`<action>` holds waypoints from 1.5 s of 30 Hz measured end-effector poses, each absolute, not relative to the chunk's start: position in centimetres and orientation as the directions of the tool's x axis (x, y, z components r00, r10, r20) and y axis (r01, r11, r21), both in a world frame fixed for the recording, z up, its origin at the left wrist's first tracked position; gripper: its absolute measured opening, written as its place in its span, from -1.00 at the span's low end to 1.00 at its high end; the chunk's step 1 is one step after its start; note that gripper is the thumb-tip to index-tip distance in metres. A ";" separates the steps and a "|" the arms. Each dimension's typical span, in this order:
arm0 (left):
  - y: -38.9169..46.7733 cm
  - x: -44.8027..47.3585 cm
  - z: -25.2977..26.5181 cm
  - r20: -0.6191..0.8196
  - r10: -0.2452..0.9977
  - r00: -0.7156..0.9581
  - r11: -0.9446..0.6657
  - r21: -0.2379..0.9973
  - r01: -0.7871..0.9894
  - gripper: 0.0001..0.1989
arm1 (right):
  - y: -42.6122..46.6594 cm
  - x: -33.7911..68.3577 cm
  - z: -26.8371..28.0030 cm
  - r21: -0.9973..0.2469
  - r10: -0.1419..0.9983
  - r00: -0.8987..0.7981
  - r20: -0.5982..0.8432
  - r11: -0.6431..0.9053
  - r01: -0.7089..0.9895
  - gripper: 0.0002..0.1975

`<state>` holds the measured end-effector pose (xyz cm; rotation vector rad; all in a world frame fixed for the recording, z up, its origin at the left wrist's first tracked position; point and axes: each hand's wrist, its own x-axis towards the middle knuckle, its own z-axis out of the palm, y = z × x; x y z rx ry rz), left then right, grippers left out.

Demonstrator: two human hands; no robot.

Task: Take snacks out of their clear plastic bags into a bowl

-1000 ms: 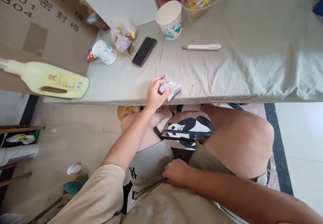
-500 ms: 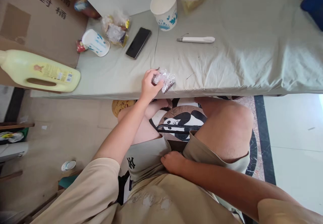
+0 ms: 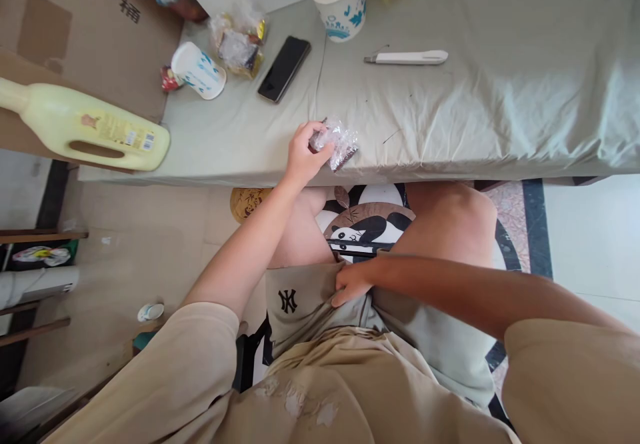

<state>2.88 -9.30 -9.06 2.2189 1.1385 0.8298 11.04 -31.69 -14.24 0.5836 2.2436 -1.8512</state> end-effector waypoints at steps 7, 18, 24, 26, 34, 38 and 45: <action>-9.0 2.9 -8.9 0.265 0.842 0.469 -0.505 0.693 0.515 -0.78 | -29.2 10.7 -16.3 -0.820 0.349 -0.890 -0.292 0.387 0.421 -0.67; -9.9 2.6 -9.4 0.351 0.830 0.434 -0.550 0.648 0.527 -0.76 | -30.0 15.5 -10.3 -0.688 0.567 -0.753 -0.334 0.400 0.606 -0.86; -7.4 4.4 -8.2 0.409 0.826 0.387 -0.562 0.647 0.515 -0.81 | -20.4 24.1 -4.0 -0.742 0.946 -0.135 0.296 0.317 0.590 -0.82; -5.7 6.0 -7.8 0.412 0.847 0.336 -0.531 0.661 0.530 -0.85 | -16.2 26.8 -4.0 -0.630 0.915 0.095 0.392 0.191 0.752 -0.82; -3.0 8.7 -8.9 0.329 0.887 0.325 -0.433 0.838 0.332 -0.62 | -7.7 31.0 -8.4 -0.433 0.922 0.263 0.284 -0.121 0.893 -0.64; -3.1 8.6 -9.2 0.320 0.888 0.329 -0.432 0.827 0.361 -0.80 | -8.1 30.5 -8.5 -0.422 0.922 0.276 0.272 -0.144 0.895 -0.70; -3.7 9.5 -8.3 0.287 0.921 0.264 -0.370 0.858 0.357 -0.47 | -8.4 29.6 -7.2 -0.373 0.922 0.315 0.225 -0.217 0.902 -0.67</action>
